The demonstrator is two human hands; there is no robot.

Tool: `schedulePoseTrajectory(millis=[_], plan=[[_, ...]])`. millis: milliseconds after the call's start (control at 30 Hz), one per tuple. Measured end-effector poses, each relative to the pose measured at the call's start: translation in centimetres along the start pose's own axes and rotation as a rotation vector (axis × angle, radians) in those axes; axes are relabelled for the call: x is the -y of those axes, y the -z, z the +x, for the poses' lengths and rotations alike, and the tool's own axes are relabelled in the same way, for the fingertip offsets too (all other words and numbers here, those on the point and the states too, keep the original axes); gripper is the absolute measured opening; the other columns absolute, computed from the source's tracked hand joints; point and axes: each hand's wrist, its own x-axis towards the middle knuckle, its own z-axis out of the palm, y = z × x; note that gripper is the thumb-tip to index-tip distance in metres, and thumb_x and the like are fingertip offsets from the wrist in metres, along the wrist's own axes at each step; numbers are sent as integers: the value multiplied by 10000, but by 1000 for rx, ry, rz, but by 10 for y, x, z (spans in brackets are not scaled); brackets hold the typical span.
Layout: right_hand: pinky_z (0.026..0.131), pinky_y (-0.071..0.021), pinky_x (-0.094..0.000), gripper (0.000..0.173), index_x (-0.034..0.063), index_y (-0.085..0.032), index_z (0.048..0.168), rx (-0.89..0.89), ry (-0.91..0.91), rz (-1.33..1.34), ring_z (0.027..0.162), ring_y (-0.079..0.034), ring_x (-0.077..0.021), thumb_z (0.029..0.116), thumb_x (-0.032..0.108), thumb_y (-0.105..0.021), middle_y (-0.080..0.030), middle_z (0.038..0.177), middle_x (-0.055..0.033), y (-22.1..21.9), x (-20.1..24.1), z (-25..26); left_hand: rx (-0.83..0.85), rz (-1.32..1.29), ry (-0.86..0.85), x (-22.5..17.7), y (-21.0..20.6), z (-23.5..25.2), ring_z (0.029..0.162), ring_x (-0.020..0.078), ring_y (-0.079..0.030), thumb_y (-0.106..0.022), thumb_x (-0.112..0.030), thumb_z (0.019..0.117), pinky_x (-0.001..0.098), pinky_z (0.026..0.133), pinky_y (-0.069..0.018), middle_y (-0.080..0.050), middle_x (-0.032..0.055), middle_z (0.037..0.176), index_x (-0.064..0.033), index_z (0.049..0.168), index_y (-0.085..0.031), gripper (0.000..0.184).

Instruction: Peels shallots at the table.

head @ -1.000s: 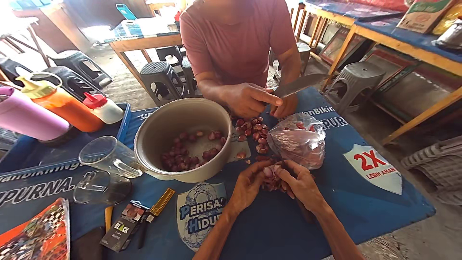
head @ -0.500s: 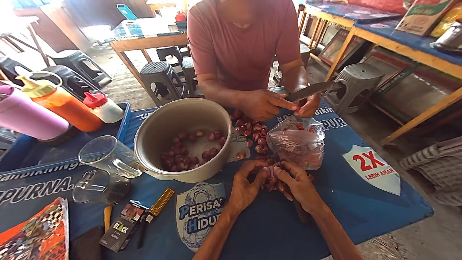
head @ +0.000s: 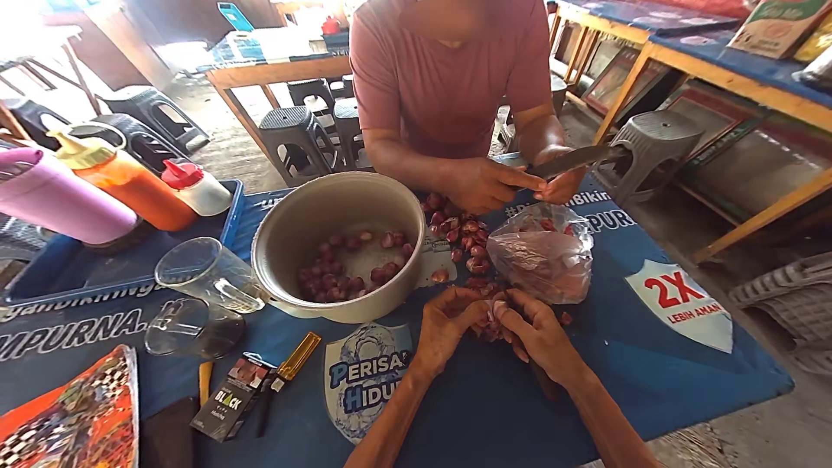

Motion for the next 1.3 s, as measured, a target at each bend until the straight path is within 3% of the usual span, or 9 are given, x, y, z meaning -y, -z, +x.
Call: schedulePoseTrajectory(millis=[233, 433, 567, 667, 767, 900, 1033, 1300], plan=[[392, -419, -179, 186, 44, -591, 1116, -88, -7, 27, 449, -470, -41, 1043, 184, -491, -548, 692, 34, 2, -4, 3, 27, -121, 33, 1, 6, 2, 772, 139, -718, -653, -15, 930, 303, 757, -609, -743, 73, 884, 51, 1099, -656, 181], [399, -435, -182, 186, 35, -589, 1122, -179, 10, 21, 457, -485, -45, 1055, 168, -479, -557, 694, 27, 4, -3, 3, 53, -184, 92, -5, 10, 3, 902, 181, -719, -559, -12, 985, 335, 850, -599, -731, 128, 1055, 88, 1205, -631, 252], [393, -429, -175, 178, 38, -595, 1116, -180, 25, 18, 454, -481, -39, 1048, 170, -497, -563, 712, 24, 7, -3, 2, 29, -255, 140, -9, 15, 7, 846, 131, -689, -450, -16, 1013, 278, 807, -574, -721, 102, 1015, 70, 1163, -664, 276], [386, -424, -180, 228, 38, -635, 1176, -120, 13, 2, 452, -488, -41, 1028, 194, -557, -591, 713, 25, 6, -3, 1, 21, -312, 149, -8, 16, 8, 895, 156, -706, -408, -1, 1026, 308, 864, -584, -718, 110, 1029, 86, 1200, -627, 293], [390, -423, -180, 372, 27, -603, 1325, -94, -5, -23, 460, -487, -34, 1025, 247, -590, -619, 751, 26, 3, -2, -2, -4, -317, 129, -6, 16, 8, 952, 182, -714, -438, 7, 1030, 337, 925, -582, -712, 125, 1070, 93, 1200, -612, 258], [391, -417, -174, 511, -31, -381, 1529, 28, 85, -31, 461, -485, -22, 1098, 244, -361, -664, 774, 45, 0, -2, -6, -78, -236, 83, -5, 11, 7, 971, 190, -726, -488, 11, 1022, 362, 935, -595, -723, 119, 1060, 95, 1192, -605, 224], [392, -425, -174, 522, 12, -328, 1574, 158, 82, 23, 490, -510, -39, 1088, 183, -410, -647, 816, 35, -5, -1, -5, -139, -191, 42, -3, 6, 4, 895, 142, -715, -526, 2, 1004, 320, 872, -594, -730, 67, 974, 61, 1137, -642, 187], [376, -428, -188, 481, 43, -433, 1530, 167, 14, 97, 464, -509, -56, 1066, 166, -467, -666, 816, 6, -4, 0, -3, -134, -224, 72, 1, 1, 3, 868, 134, -711, -542, 18, 991, 311, 869, -591, -723, 62, 932, 60, 1106, -637, 155]])
